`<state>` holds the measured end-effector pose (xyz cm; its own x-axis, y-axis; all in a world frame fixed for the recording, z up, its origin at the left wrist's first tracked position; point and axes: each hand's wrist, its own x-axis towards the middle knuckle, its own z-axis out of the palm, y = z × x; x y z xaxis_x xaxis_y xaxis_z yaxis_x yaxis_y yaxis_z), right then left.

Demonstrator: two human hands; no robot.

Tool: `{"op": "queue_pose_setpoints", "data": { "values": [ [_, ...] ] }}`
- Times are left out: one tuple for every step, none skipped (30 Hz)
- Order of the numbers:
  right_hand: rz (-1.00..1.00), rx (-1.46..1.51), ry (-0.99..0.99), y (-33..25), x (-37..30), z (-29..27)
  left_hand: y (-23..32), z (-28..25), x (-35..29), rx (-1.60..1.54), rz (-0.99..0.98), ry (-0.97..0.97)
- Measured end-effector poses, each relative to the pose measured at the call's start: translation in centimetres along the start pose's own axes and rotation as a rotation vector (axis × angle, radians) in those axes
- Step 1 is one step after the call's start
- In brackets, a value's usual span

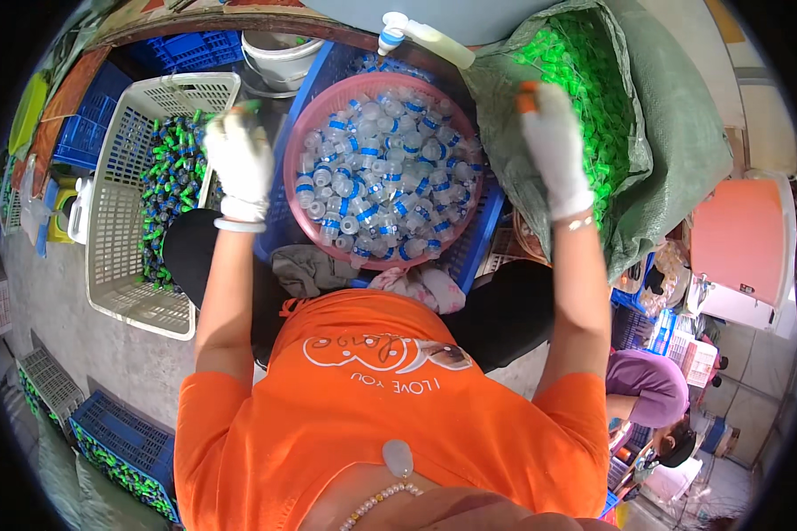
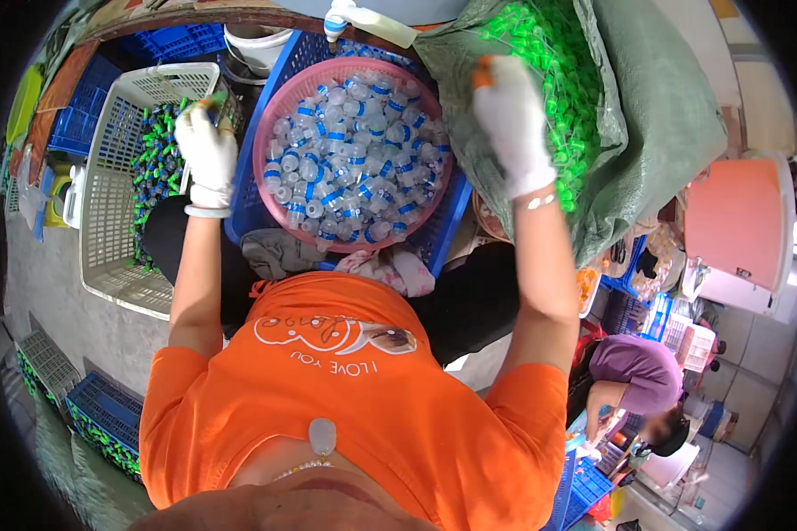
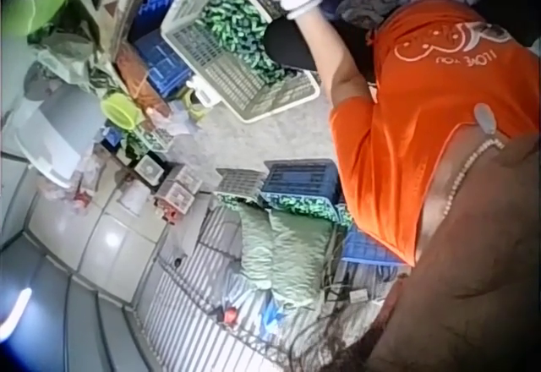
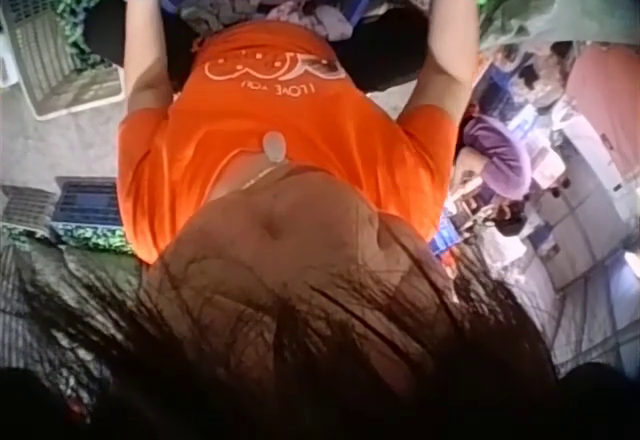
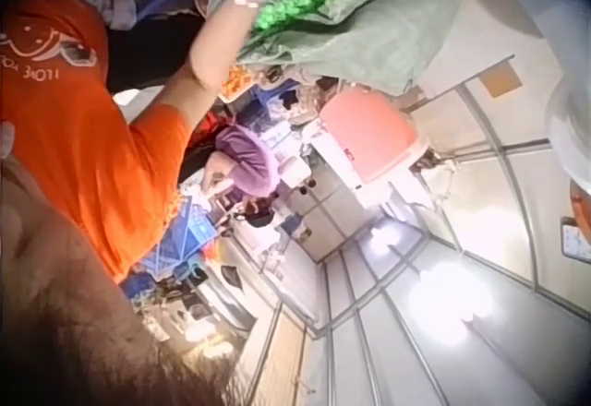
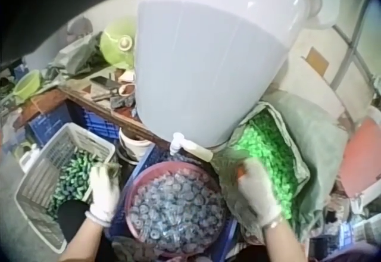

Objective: Assembling small plastic components by inserting green pieces into a circular base at a production workstation.

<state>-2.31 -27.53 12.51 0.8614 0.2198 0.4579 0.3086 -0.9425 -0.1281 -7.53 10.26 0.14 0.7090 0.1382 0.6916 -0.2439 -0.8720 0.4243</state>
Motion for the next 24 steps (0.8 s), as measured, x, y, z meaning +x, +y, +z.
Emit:
{"op": "queue_pose_setpoints", "data": {
  "values": [
    [-0.002, -0.113, 0.023, 3.6, 0.8, 0.4, -0.1, 0.0, 0.2, 0.037, 0.014, -0.004],
    [-0.015, -0.187, 0.076, 5.9, 1.7, 0.8, -0.2, -0.1, 0.4, 0.08, 0.026, -0.007],
    [-0.032, -0.255, 0.127, 7.1, 2.2, 1.0, -0.5, -0.5, 0.4, 0.13, 0.033, -0.01],
    [-0.036, -0.243, 0.125, 8.2, 2.1, 1.2, 0.3, 0.0, 0.0, 0.06, 0.081, -0.078],
    [0.011, -0.262, 0.062, 9.0, 2.0, 1.6, 1.6, 1.1, -0.7, -0.012, 0.128, -0.149],
    [0.053, -0.281, 0.001, 9.2, 2.2, 1.9, 2.4, 1.8, -1.4, -0.119, 0.11, -0.247],
    [0.097, -0.301, -0.061, 9.3, 2.3, 2.5, 3.1, 2.6, -2.0, -0.23, 0.091, -0.345],
    [0.091, -0.292, -0.064, 8.9, 2.4, 2.8, 3.5, 3.4, -2.5, -0.22, 0.085, -0.346],
    [0.127, -0.288, -0.09, 8.2, 2.3, 2.7, 3.7, 4.1, -2.8, -0.251, 0.058, -0.374],
    [0.164, -0.285, -0.115, 7.5, 2.1, 2.4, 3.9, 4.8, -3.0, -0.284, 0.031, -0.402],
    [0.204, -0.285, -0.14, 6.9, 1.8, 2.0, 4.5, 5.4, -2.9, -0.278, 0.024, -0.403],
    [0.199, -0.28, -0.144, 6.2, 1.6, 1.7, 5.2, 6.1, -2.8, -0.211, 0.037, -0.405],
    [0.155, -0.239, -0.116, 5.6, 1.2, 1.0, 6.0, 7.0, -2.5, -0.153, 0.057, -0.407],
    [0.109, -0.193, -0.087, 4.8, 0.9, 0.4, 6.6, 7.7, -2.2, -0.091, 0.075, -0.407],
    [0.062, -0.148, -0.058, 3.9, 0.6, -0.1, 6.9, 8.4, -2.0, -0.091, 0.074, -0.407],
    [0.057, -0.144, -0.058, 2.7, 0.4, -0.5, 7.0, 9.2, -1.9, -0.043, 0.054, -0.454],
    [0.047, -0.078, -0.03, 1.2, 0.2, -0.9, 7.0, 9.8, -2.0, 0.006, 0.034, -0.5],
    [0.041, -0.017, 0.0, -0.2, -0.1, -1.4, 6.9, 10.7, -2.0, 0.049, 0.018, -0.545],
    [0.032, 0.048, 0.03, -1.6, -0.3, -1.7, 6.3, 11.5, -2.4, 0.054, 0.016, -0.543],
    [0.028, 0.053, 0.031, -2.9, -0.5, -2.0, 5.6, 12.3, -3.1, 0.043, 0.054, -0.527],
    [0.125, 0.092, 0.014, -4.2, -0.8, -2.1, 5.0, 12.8, -3.7, 0.033, 0.092, -0.516],
    [0.221, 0.132, -0.005, -5.4, -1.1, -2.2, 4.3, 13.2, -4.3, 0.023, 0.129, -0.504],
    [0.324, 0.168, -0.018, -6.0, -1.5, -2.3, 4.3, 12.9, -4.0, 0.025, 0.135, -0.505],
    [0.327, 0.172, -0.015, -6.3, -1.9, -2.3, 4.1, 12.4, -3.8, -0.12, 0.07, -0.468]
  ]
}}
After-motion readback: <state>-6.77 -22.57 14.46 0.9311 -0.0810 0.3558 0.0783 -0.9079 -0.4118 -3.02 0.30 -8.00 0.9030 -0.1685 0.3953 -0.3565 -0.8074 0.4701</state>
